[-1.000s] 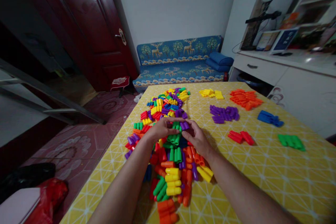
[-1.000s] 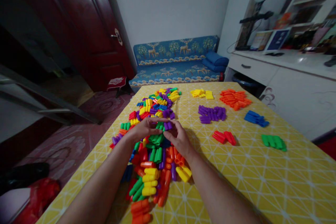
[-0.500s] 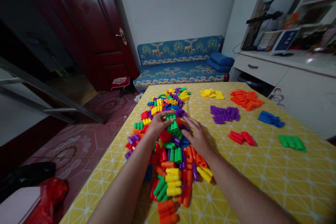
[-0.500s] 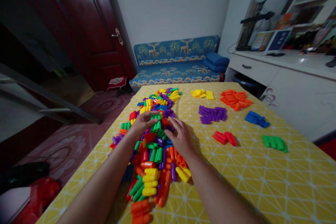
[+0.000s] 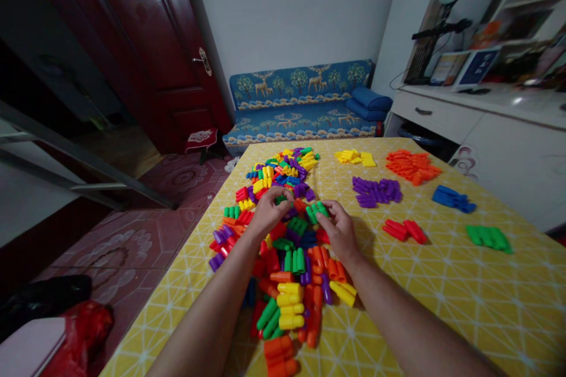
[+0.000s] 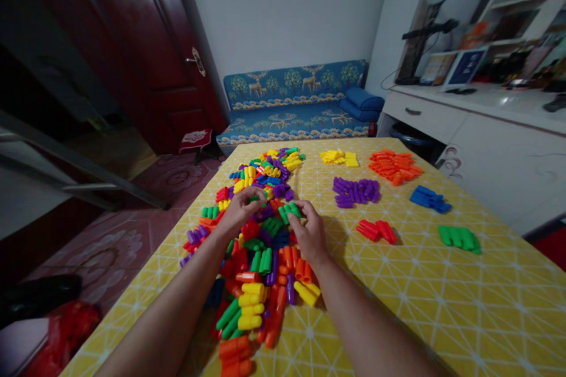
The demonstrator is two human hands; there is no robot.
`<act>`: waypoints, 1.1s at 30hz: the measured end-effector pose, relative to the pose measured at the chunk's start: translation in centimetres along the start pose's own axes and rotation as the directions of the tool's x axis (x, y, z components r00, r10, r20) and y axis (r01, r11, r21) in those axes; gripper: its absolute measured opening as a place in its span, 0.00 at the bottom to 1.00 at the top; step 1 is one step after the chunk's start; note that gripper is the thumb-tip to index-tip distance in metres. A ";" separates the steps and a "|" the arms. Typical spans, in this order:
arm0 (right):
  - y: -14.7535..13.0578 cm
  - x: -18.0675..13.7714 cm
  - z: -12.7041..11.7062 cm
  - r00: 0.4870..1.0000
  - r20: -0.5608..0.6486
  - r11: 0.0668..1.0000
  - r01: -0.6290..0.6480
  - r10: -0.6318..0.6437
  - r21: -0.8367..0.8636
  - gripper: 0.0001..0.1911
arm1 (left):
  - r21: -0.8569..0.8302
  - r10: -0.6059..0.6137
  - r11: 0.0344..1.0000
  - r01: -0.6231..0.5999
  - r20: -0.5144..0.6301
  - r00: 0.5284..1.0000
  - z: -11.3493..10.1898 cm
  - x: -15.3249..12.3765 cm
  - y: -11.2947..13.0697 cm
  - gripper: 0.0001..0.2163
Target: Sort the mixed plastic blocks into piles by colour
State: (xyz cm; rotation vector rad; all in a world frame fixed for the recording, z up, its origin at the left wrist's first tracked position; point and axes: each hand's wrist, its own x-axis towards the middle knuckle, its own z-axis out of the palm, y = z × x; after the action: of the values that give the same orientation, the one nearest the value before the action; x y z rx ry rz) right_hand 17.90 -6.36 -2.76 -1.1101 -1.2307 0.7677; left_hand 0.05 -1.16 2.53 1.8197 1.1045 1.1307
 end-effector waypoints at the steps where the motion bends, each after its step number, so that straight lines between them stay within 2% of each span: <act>1: 0.1 0.1 -0.1 0.999 -0.033 1.000 -0.017 0.018 0.026 0.13 | 0.035 -0.029 0.999 0.028 0.022 0.999 -0.3 0.0 0.2 0.08; 3: 0.3 0.3 -0.2 0.997 -0.065 0.998 -0.033 0.037 0.051 0.13 | 0.164 -0.048 0.986 0.033 0.092 0.995 -0.8 -0.1 0.6 0.11; 5: 0.5 0.5 -0.3 0.997 -0.063 0.998 -0.035 0.038 0.048 0.13 | 0.372 -0.063 0.928 -0.006 0.173 0.983 -0.9 -0.4 1.3 0.13; 6: 0.6 0.5 -0.3 0.998 -0.059 0.999 -0.032 0.035 0.043 0.13 | 0.493 -0.089 0.870 -0.022 0.201 0.976 -0.9 -0.6 1.7 0.14; 9: 0.7 0.5 -0.2 0.998 -0.063 0.999 -0.022 0.024 0.033 0.14 | 0.790 -0.190 0.611 -0.054 0.213 0.959 -0.4 -1.2 3.2 0.20; 11: 0.6 0.4 -0.2 0.997 -0.072 0.999 -0.024 0.026 0.033 0.14 | 0.864 -0.236 0.499 -0.074 0.218 0.947 0.0 -1.5 4.0 0.23; 15: 0.6 0.4 -0.2 0.998 -0.056 0.999 -0.026 0.028 0.029 0.15 | 0.885 -0.265 0.457 -0.085 0.227 0.937 0.7 -1.8 4.4 0.18; 17: 0.5 0.3 -0.1 0.999 -0.034 0.999 -0.025 0.025 0.026 0.16 | 0.879 -0.242 0.473 -0.055 0.190 0.952 0.9 -1.8 3.9 0.15; 19: 0.4 0.3 -0.1 1.000 -0.020 0.999 -0.021 0.022 0.029 0.16 | 0.847 -0.183 0.532 0.002 0.113 0.977 1.0 -1.6 3.1 0.15; 22: 0.1 0.1 0.0 0.999 0.008 0.998 -0.043 0.043 0.053 0.17 | 0.693 -0.069 0.717 0.078 -0.042 0.997 0.9 -1.1 1.7 0.11; 24: -0.2 0.0 0.0 0.998 0.043 0.997 -0.052 0.050 0.062 0.17 | 0.528 -0.016 0.847 0.059 -0.086 0.996 0.8 -0.7 0.8 0.08; 26: -0.5 0.0 -0.1 0.997 0.069 0.999 0.023 -0.026 0.035 0.14 | 0.340 0.009 0.940 0.014 -0.065 0.998 0.7 -0.4 0.1 0.10; 29: -0.8 0.1 -0.3 0.979 0.106 0.983 0.180 -0.176 -0.028 0.08 | 0.093 0.014 0.996 -0.015 0.018 1.000 0.7 -0.3 -0.6 0.14; 33: -0.9 0.2 -0.2 0.968 0.151 0.978 0.207 -0.199 -0.035 0.06 | -0.008 -0.005 1.000 0.005 0.095 0.995 0.8 -0.5 -1.0 0.17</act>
State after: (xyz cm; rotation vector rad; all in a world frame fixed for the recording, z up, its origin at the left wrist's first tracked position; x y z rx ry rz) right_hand 18.05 -6.54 -1.89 -0.9626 -1.4701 0.6739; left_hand 0.40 -1.37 1.20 1.8438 1.0473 1.0334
